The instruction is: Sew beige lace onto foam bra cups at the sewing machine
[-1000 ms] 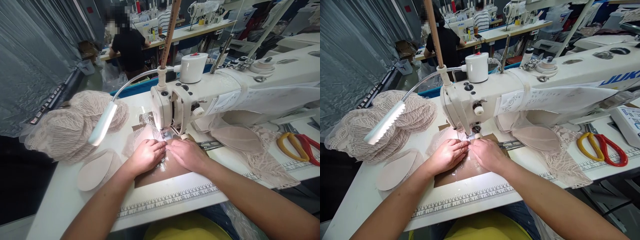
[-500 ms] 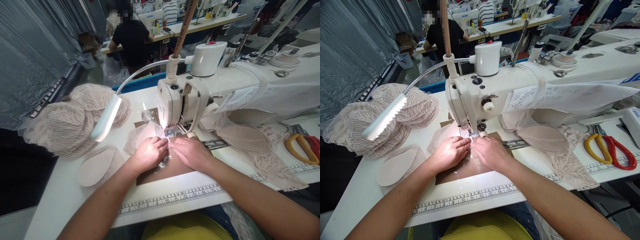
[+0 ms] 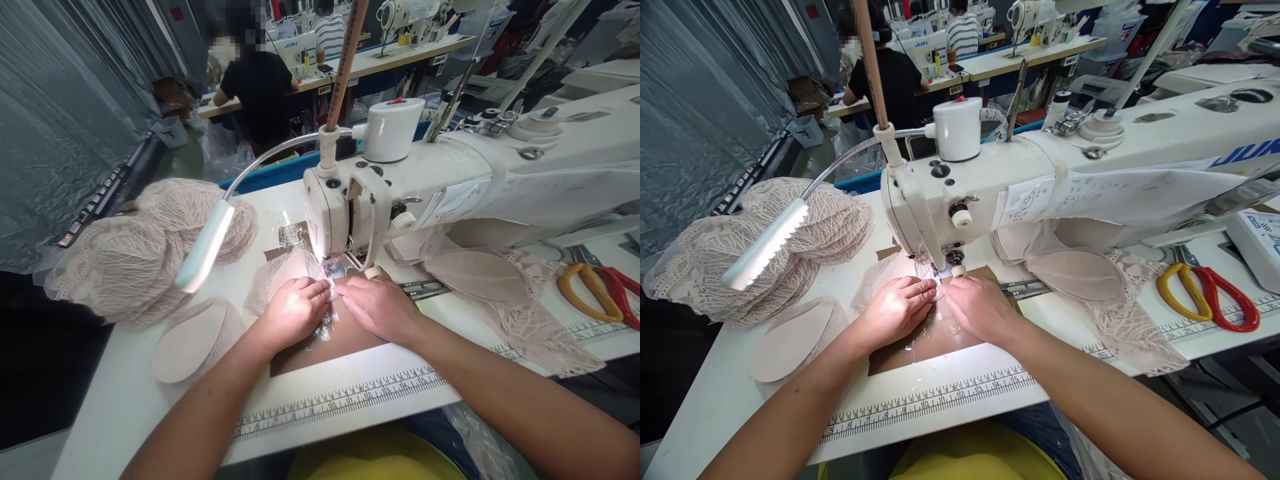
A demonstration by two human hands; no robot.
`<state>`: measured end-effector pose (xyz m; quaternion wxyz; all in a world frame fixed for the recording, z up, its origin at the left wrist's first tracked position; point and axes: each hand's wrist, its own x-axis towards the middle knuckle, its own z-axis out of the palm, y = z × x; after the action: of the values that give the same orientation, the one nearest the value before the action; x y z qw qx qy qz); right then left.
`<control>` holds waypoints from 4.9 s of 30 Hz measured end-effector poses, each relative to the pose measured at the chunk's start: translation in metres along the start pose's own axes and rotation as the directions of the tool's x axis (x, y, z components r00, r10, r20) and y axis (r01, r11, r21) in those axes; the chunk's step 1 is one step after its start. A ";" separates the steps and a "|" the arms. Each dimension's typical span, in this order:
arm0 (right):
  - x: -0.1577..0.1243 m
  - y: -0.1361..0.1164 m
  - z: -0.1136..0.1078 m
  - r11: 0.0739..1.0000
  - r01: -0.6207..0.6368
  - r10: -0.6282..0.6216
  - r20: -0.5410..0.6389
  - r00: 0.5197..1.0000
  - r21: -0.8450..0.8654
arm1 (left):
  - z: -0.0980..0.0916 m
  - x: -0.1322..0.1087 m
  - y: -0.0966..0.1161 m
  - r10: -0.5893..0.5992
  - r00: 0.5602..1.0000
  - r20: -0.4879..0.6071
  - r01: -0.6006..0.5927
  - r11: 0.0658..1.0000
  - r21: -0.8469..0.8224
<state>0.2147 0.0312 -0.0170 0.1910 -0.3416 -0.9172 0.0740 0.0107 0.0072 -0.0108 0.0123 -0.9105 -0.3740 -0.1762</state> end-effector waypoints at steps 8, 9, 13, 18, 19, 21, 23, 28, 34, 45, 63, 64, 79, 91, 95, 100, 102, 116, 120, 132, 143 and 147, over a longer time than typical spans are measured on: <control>-0.001 0.001 0.005 0.995 0.035 -0.032 0.034 0.999 -0.093 | -0.002 0.000 0.001 -0.029 0.999 0.030 0.030 0.999 -0.022; -0.001 0.000 0.005 0.995 0.036 -0.033 0.038 0.999 -0.094 | -0.002 0.001 0.001 -0.037 0.999 0.035 0.038 0.999 -0.021; -0.001 -0.001 0.003 0.995 0.035 -0.031 0.047 0.998 -0.092 | -0.002 0.000 0.001 -0.055 0.997 0.048 0.056 0.998 -0.018; 0.000 -0.002 0.002 0.995 0.026 -0.021 0.058 0.998 -0.097 | -0.001 0.000 0.000 -0.062 0.997 0.055 0.064 0.997 -0.038; 0.000 -0.002 0.002 0.995 0.025 -0.019 0.058 0.998 -0.100 | -0.001 0.000 0.000 -0.064 0.996 0.057 0.066 0.997 -0.040; 0.000 -0.002 0.002 0.994 0.025 -0.018 0.060 0.998 -0.106 | -0.001 0.000 0.000 -0.066 0.996 0.059 0.069 0.996 -0.047; 0.000 -0.002 0.001 0.994 0.024 -0.017 0.066 0.998 -0.108 | -0.001 0.000 -0.001 -0.070 0.996 0.055 0.073 0.996 -0.054; 0.001 -0.002 0.002 0.994 0.018 -0.011 0.057 0.998 -0.112 | 0.000 0.000 -0.002 -0.080 0.995 0.055 0.083 0.994 -0.064; 0.003 -0.004 0.006 0.991 -0.002 0.007 0.036 0.999 -0.130 | 0.000 0.001 -0.010 -0.088 0.995 0.055 0.092 0.993 -0.075; 0.003 -0.002 0.008 0.994 0.007 -0.007 -0.005 1.000 -0.109 | 0.004 0.002 -0.023 -0.161 0.986 0.033 0.162 0.987 -0.005; 0.003 -0.002 0.005 1.000 -0.016 0.017 0.077 0.997 -0.013 | -0.011 -0.009 -0.024 -0.473 0.878 0.073 0.462 0.877 0.134; 0.002 -0.001 0.005 1.000 -0.017 0.018 0.080 0.997 -0.011 | -0.017 -0.009 -0.023 -0.483 0.870 0.097 0.469 0.872 0.138; -0.001 -0.005 -0.003 1.000 -0.003 0.005 0.123 0.992 -0.014 | -0.088 -0.174 0.004 -0.902 0.432 0.012 0.828 0.402 0.391; -0.001 -0.005 -0.002 1.000 -0.018 0.017 0.091 0.996 0.012 | -0.089 -0.149 0.031 -0.761 0.633 -0.143 0.764 0.583 0.278; 0.000 -0.009 -0.011 0.999 -0.020 0.016 0.109 0.994 0.032 | -0.081 -0.092 0.037 -0.591 0.803 -0.076 0.596 0.795 0.114; -0.007 -0.011 -0.039 1.000 -0.016 0.020 0.190 0.982 -0.023 | -0.050 -0.040 0.021 -0.655 0.750 0.093 0.647 0.755 0.108; -0.015 -0.006 -0.051 0.993 -0.066 0.085 0.216 0.973 -0.096 | -0.045 -0.034 0.013 -0.704 0.704 0.098 0.692 0.710 0.131; -0.047 0.030 -0.061 0.911 -0.050 0.182 0.291 0.939 -0.409 | -0.077 -0.103 0.078 -0.513 0.857 -0.042 0.508 0.856 -0.097; -0.044 0.029 -0.052 0.874 -0.057 0.213 0.277 0.937 -0.482 | -0.052 -0.107 0.112 -0.549 0.835 -0.041 0.546 0.835 -0.058; -0.066 -0.011 -0.049 0.996 -0.021 0.002 0.225 0.974 0.082 | 0.002 -0.077 0.152 -0.632 0.770 -0.084 0.637 0.760 0.125; -0.063 -0.071 -0.028 0.898 -0.085 -0.090 0.371 0.924 0.431 | 0.019 -0.119 0.187 -0.592 0.760 -0.269 0.630 0.772 0.079; -0.052 -0.083 -0.019 0.931 -0.083 -0.063 0.382 0.922 0.355 | 0.024 -0.121 0.186 -0.579 0.751 -0.319 0.627 0.776 0.069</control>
<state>0.2089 -0.0659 0.0070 0.0659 -0.2838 -0.9051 0.3096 0.0663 -0.2049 -0.0523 0.0854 -0.7012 -0.6566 -0.2644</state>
